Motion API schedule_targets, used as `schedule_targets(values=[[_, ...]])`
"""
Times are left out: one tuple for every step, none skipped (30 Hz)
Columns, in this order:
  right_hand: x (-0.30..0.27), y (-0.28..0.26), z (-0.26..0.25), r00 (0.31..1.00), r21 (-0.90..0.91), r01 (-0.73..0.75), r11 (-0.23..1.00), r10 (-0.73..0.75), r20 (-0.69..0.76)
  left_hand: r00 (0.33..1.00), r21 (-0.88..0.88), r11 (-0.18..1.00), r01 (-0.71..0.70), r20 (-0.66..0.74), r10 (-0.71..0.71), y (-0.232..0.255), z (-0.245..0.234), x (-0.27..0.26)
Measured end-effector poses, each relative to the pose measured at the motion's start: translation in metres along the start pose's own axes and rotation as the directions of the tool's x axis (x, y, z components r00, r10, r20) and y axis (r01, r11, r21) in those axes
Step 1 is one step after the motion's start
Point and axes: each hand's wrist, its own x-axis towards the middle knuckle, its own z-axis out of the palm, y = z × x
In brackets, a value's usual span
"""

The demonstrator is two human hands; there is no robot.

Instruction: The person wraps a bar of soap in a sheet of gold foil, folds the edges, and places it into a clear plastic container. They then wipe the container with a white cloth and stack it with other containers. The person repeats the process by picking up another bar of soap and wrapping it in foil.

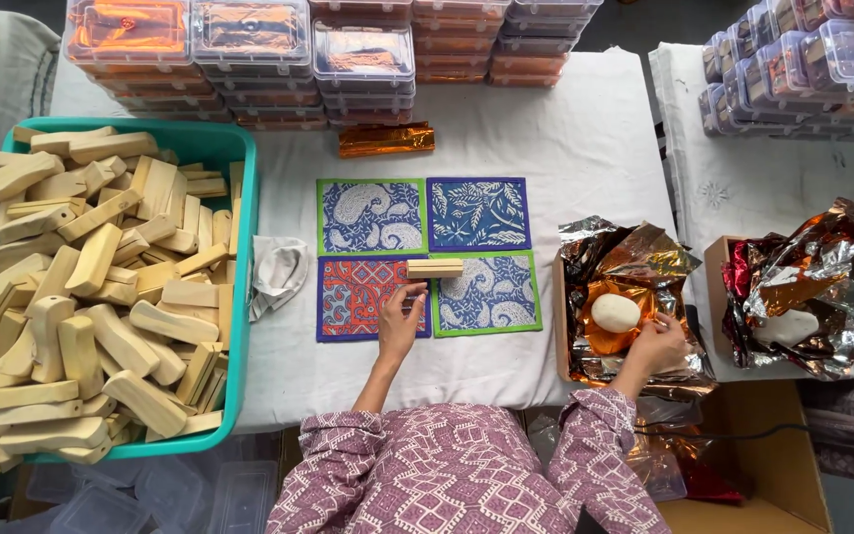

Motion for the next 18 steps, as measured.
schedule_targets(values=[[0.003, -0.006, -0.002, 1.000, 0.003, 0.002, 1.000, -0.002, 0.000, 1.000, 0.000, 1.000, -0.002, -0.003, 0.002, -0.002, 0.000, 0.001], [0.005, -0.010, -0.005, 0.996, 0.017, -0.020, 1.000, 0.022, -0.081, 1.000, -0.003, 1.000, 0.005, 0.006, -0.005, -0.004, 0.000, 0.001], [0.006, -0.014, -0.009, 0.986, 0.033, -0.041, 0.999, 0.046, -0.161, 1.000, -0.006, 1.000, 0.012, 0.014, -0.012, -0.006, 0.001, 0.001], [0.008, -0.012, -0.010, 0.985, 0.032, -0.044, 0.999, 0.049, -0.164, 1.000, -0.007, 1.000, 0.010, 0.017, -0.010, -0.004, 0.001, 0.001], [0.009, -0.011, -0.012, 0.986, 0.119, -0.088, 0.989, 0.103, -0.130, 1.000, -0.003, 1.000, 0.016, 0.018, -0.016, -0.003, 0.001, 0.000], [0.012, -0.012, -0.013, 0.985, 0.204, -0.130, 0.970, 0.151, -0.089, 1.000, 0.000, 1.000, 0.022, 0.014, -0.022, -0.002, 0.001, 0.000], [0.013, -0.016, -0.016, 0.985, 0.204, -0.128, 0.970, 0.149, -0.090, 1.000, -0.001, 1.000, 0.021, 0.013, -0.021, -0.002, 0.001, 0.000], [0.015, -0.020, -0.020, 0.988, 0.248, -0.091, 0.965, 0.118, -0.097, 1.000, 0.010, 1.000, 0.018, 0.011, -0.018, -0.001, 0.002, -0.001], [0.016, -0.023, -0.024, 0.991, 0.291, -0.053, 0.955, 0.087, -0.106, 1.000, 0.022, 1.000, 0.014, 0.010, -0.014, -0.001, 0.002, -0.001], [0.017, -0.033, -0.023, 0.990, 0.292, -0.051, 0.955, 0.086, -0.108, 1.000, 0.020, 1.000, 0.012, 0.009, -0.012, 0.000, 0.002, -0.001], [0.018, -0.042, -0.022, 0.994, 0.266, 0.087, 0.960, -0.067, -0.084, 1.000, 0.028, 0.999, 0.018, 0.014, -0.019, 0.000, 0.003, -0.002], [0.017, -0.052, -0.021, 0.975, 0.244, 0.224, 0.944, -0.216, -0.057, 1.000, 0.038, 0.999, 0.024, 0.019, -0.024, 0.001, 0.002, -0.002], [0.018, -0.061, -0.013, 0.975, 0.246, 0.223, 0.943, -0.215, -0.058, 1.000, 0.038, 0.999, 0.021, 0.019, -0.022, 0.005, 0.002, -0.001], [0.019, -0.069, -0.005, 0.918, 0.103, 0.383, 0.918, -0.390, 0.071, 0.997, 0.038, 0.997, 0.060, 0.044, -0.062, 0.009, 0.003, -0.002], [0.020, -0.076, 0.002, 0.821, -0.018, 0.543, 0.839, -0.527, 0.221, 0.992, 0.039, 0.994, 0.100, 0.068, -0.102, 0.013, 0.003, -0.004], [0.022, -0.080, 0.004, 0.819, -0.015, 0.545, 0.838, -0.528, 0.223, 0.992, 0.040, 0.994, 0.102, 0.065, -0.104, 0.005, 0.006, -0.004], [0.023, -0.084, 0.006, 0.775, -0.073, 0.600, 0.797, -0.556, 0.301, 0.998, 0.029, 1.000, 0.010, 0.065, -0.012, -0.003, 0.008, -0.005], [0.025, -0.089, 0.008, 0.728, -0.124, 0.652, 0.748, -0.573, 0.376, 0.995, 0.020, 0.996, -0.084, 0.064, 0.082, -0.011, 0.010, -0.005]])
